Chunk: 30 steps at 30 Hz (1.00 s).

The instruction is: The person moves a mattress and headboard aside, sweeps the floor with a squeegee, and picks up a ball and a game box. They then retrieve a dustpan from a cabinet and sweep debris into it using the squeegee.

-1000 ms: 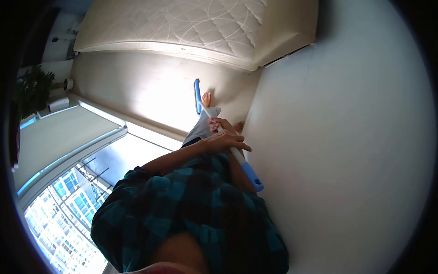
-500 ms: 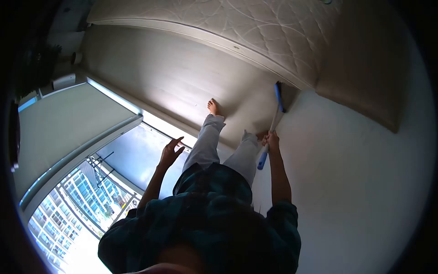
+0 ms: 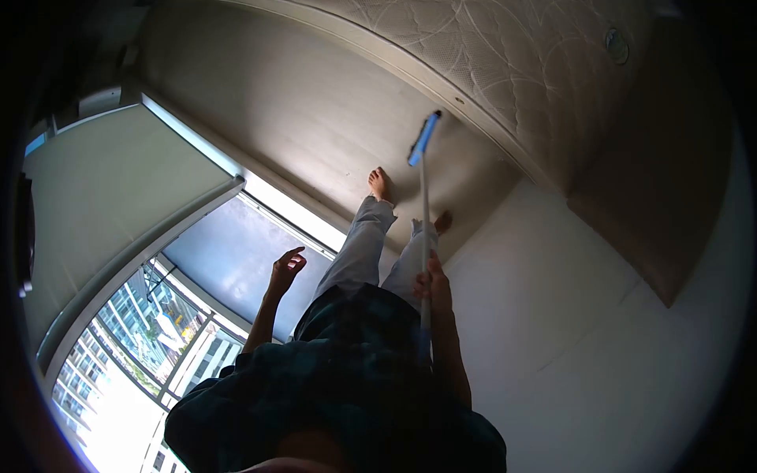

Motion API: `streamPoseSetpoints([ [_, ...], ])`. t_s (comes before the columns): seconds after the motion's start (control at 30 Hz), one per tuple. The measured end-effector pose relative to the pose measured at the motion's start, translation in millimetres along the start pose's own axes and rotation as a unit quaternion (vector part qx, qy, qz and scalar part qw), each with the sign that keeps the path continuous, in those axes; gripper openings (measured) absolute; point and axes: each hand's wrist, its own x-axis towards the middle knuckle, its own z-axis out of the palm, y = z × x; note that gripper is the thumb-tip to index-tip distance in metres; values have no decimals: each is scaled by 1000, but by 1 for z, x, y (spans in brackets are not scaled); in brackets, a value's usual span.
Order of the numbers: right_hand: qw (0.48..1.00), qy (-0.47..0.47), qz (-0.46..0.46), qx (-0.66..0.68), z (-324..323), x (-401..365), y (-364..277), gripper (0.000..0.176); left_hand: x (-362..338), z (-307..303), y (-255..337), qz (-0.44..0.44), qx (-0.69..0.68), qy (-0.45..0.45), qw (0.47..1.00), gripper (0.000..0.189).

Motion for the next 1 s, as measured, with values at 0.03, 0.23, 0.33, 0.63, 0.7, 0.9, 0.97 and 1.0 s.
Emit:
streamPoseSetpoints([
  [0.03,997,63,-3,45,-17,0,-2,38,-3,0,-6,-23,-4,-1,1000,31],
  [0.23,964,59,-244,-88,-124,209,-61,21,-35,0,-29,-93,-11,24,995,30],
  [0.33,965,176,-69,180,-36,324,-39,10,-54,-3,-38,-136,-22,52,989,31],
  [0.63,987,-149,-40,-52,231,284,-16,23,-51,8,-7,-117,-41,81,989,31],
  [0.7,974,-219,12,-60,153,222,-44,10,-46,13,-12,-99,-57,58,992,31],
  [0.9,991,92,4,-99,-33,45,-2,14,-39,17,-33,-122,-111,56,985,31],
  [0.97,995,44,40,86,-104,100,-15,13,-45,20,-40,-131,-132,82,979,31],
  [1.0,970,79,123,193,-109,127,-38,17,-50,21,-42,-140,-130,87,978,31],
])
